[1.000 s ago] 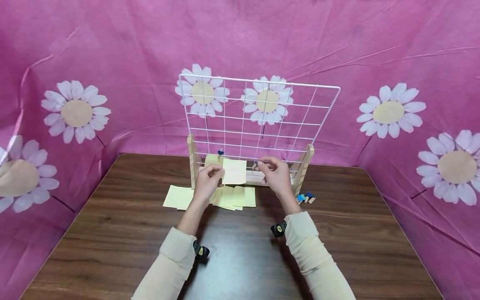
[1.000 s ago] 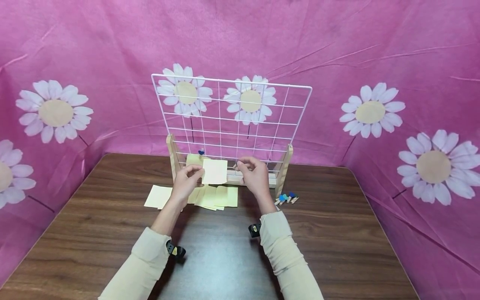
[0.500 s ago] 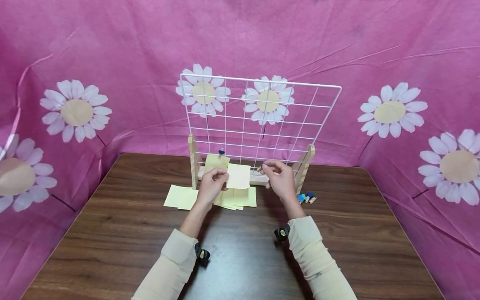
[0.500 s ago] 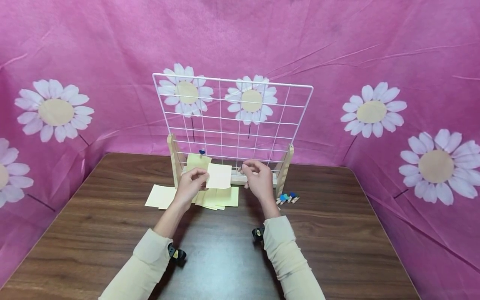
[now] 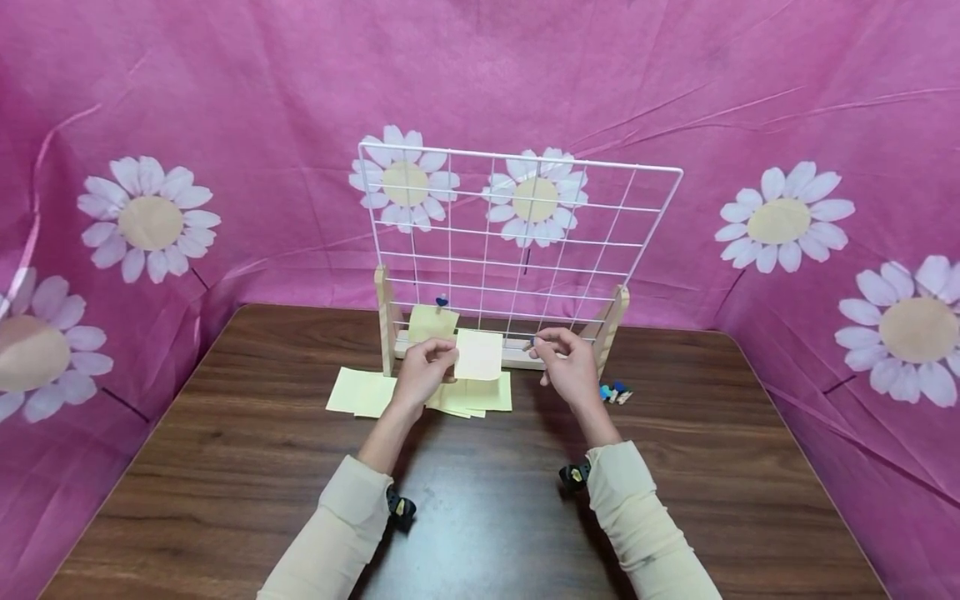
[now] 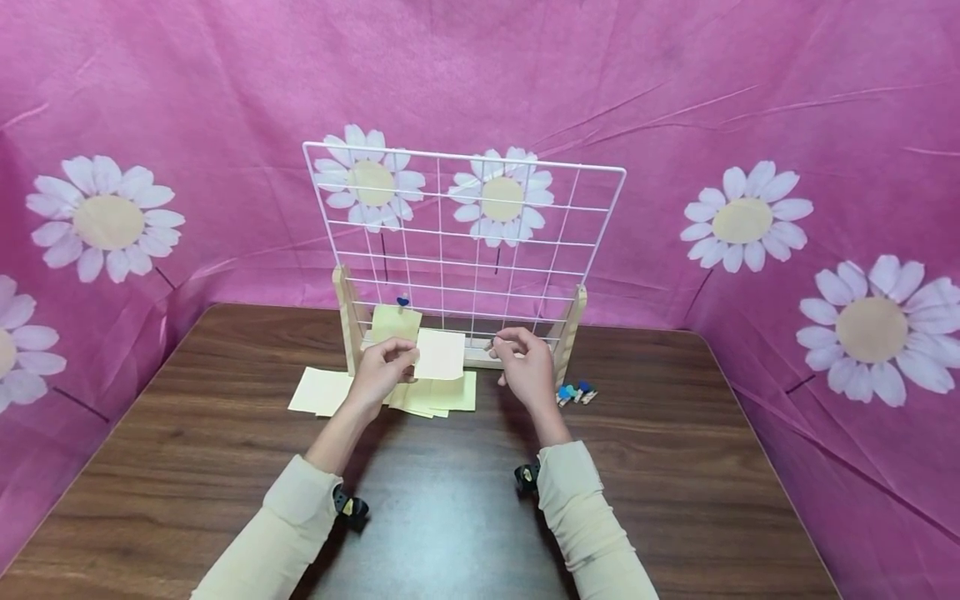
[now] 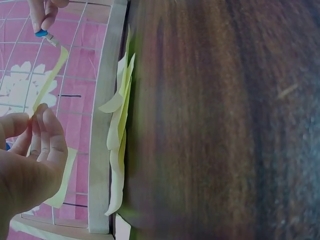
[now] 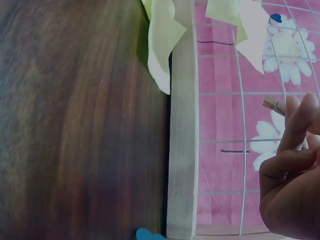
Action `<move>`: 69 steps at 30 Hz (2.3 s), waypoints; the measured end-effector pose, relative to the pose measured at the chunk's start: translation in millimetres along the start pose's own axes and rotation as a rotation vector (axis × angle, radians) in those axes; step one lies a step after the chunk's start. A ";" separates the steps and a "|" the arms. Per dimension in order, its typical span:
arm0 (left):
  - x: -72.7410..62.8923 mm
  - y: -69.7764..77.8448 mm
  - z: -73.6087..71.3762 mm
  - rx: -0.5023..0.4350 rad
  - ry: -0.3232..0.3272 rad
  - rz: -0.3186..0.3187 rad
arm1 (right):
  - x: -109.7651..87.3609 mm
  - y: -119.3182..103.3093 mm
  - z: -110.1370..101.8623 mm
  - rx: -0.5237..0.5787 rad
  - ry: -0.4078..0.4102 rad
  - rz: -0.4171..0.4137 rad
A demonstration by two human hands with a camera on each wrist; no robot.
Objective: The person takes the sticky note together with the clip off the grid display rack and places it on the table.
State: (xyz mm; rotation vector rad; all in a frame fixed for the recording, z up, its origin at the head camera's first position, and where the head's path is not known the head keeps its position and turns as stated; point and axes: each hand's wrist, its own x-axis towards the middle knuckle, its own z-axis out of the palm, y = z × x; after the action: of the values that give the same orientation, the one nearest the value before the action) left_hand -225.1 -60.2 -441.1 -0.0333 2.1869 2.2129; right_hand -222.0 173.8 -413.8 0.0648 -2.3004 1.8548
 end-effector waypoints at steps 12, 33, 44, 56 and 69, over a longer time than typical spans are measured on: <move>-0.7 -3.8 3.2 -0.018 -0.062 -0.041 | -4.6 21.2 -8.8 0.002 0.032 -0.034; -0.4 -15.1 1.6 0.012 -0.169 -0.079 | -23.9 43.7 -43.8 -0.014 0.030 0.111; 0.0 -17.2 1.3 0.024 -0.191 -0.084 | -32.0 50.9 -61.6 0.025 0.027 0.231; 2.0 -21.3 0.3 0.034 -0.223 -0.077 | -33.6 55.4 -75.9 0.012 0.024 0.253; 1.8 -23.8 1.6 0.058 -0.233 -0.112 | -33.3 63.4 -85.2 -0.009 0.031 0.333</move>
State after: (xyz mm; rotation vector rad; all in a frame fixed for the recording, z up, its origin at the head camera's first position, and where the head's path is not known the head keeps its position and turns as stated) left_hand -226.1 -58.4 -465.0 0.0965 2.0687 1.9833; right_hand -188.9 267.8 -463.4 -0.3678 -2.4158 1.9739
